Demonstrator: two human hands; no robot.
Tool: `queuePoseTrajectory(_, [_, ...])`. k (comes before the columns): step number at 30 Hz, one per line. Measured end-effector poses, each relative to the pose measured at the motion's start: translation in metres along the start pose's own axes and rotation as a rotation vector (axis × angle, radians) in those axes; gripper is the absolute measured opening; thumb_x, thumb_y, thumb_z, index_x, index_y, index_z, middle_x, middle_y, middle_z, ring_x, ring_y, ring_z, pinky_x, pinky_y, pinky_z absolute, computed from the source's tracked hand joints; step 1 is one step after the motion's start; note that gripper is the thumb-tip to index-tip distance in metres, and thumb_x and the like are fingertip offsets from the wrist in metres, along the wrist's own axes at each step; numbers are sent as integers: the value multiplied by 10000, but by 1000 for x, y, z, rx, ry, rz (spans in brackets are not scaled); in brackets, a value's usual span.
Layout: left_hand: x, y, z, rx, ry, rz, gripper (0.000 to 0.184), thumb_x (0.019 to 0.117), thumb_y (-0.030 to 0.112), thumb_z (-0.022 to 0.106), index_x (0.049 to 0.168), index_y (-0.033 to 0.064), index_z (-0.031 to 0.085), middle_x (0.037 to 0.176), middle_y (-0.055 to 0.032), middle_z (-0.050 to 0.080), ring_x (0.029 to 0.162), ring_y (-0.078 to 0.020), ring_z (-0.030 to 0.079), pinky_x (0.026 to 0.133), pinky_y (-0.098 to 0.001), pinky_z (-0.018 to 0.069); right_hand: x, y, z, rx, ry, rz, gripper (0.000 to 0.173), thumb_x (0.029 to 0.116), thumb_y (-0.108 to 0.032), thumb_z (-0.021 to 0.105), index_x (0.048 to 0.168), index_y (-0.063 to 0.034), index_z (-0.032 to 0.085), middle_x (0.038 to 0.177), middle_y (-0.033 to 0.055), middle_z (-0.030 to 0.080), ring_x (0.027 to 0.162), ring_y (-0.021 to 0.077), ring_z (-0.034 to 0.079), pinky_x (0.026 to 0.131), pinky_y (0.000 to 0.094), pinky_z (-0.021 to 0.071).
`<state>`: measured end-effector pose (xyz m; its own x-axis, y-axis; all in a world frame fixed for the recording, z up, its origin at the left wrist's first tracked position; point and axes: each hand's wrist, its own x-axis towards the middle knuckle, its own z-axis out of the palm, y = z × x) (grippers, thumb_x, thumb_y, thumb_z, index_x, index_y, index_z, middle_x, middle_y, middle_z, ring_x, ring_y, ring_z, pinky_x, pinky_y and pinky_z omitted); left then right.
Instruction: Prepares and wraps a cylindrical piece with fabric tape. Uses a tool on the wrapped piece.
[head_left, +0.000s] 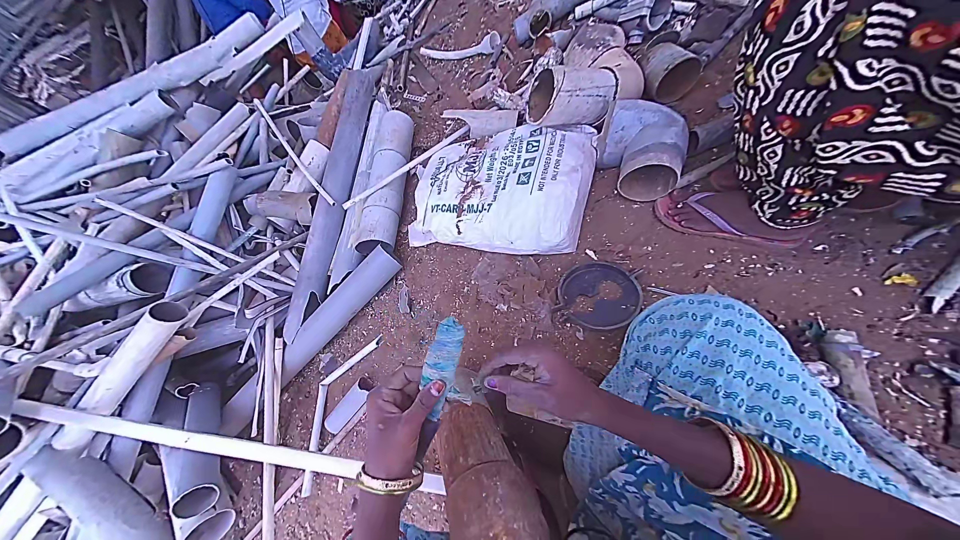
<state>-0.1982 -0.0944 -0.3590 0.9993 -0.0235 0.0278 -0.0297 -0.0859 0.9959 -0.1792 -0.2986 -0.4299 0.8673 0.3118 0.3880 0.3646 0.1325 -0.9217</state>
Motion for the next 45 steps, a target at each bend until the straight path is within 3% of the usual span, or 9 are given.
queuePoseTrajectory(13, [0,-4,7,4,-72,-13,153,857,-24,648,903,115,691,739,67,742,616,-16,692,584,-181,588,-6,-1,9,76,-47,-17,144,901,-32,665,939,102,699,882,106,672,790,-47,572,733,75,449])
queuePoseTrajectory(19, [-2,-5,10,-10,-64,-27,153,860,-39,640,894,102,688,740,62,741,625,-16,694,598,-182,590,-10,-1,22,-141,28,-146,123,876,-61,690,888,62,699,836,165,679,756,110,611,707,171,470])
queuePoseTrajectory(23, [-3,-4,12,-7,-45,-57,161,874,-51,613,904,92,681,732,59,738,609,-23,690,583,-186,589,-12,3,29,-255,95,-239,83,854,-41,661,839,38,678,797,168,643,691,153,591,626,192,468])
queuePoseTrajectory(26, [-5,-2,19,-30,43,-111,179,897,-75,554,886,73,655,695,46,724,581,-19,676,562,-174,575,-12,3,33,-557,187,-449,84,878,-77,606,811,-42,643,768,121,640,659,186,606,582,233,479])
queuePoseTrajectory(28, [-6,-2,25,-90,107,-176,217,932,-88,503,874,59,651,680,36,715,581,-18,669,577,-170,569,-14,-1,39,-820,179,-551,113,915,-98,576,839,-74,657,785,88,640,684,198,628,621,254,519])
queuePoseTrajectory(31, [-4,-6,25,-143,131,-283,253,997,-78,434,888,45,626,670,25,698,570,-24,657,578,-167,561,-15,1,43,-957,148,-536,101,922,-83,590,867,-67,673,806,100,656,672,213,652,606,270,541])
queuePoseTrajectory(35, [-1,-7,18,-227,67,-348,312,1030,-29,349,910,51,625,682,17,697,539,-24,636,544,-159,545,-13,-4,35,-995,125,-469,114,925,-64,586,884,-67,693,845,122,686,714,243,692,624,310,564])
queuePoseTrajectory(42, [3,0,12,-270,147,-321,345,1043,-23,341,890,66,637,718,-1,723,600,-36,682,562,-174,570,-17,-8,36,-940,-15,-309,363,920,-72,624,1264,-134,718,946,206,684,718,340,702,570,413,574])
queuePoseTrajectory(45, [2,-4,11,-279,165,-323,331,1039,-33,362,864,50,631,708,-15,715,599,-54,684,570,-188,579,-18,-7,36,-865,-21,-302,288,956,-90,590,1202,-108,740,931,192,697,733,330,707,587,405,577])
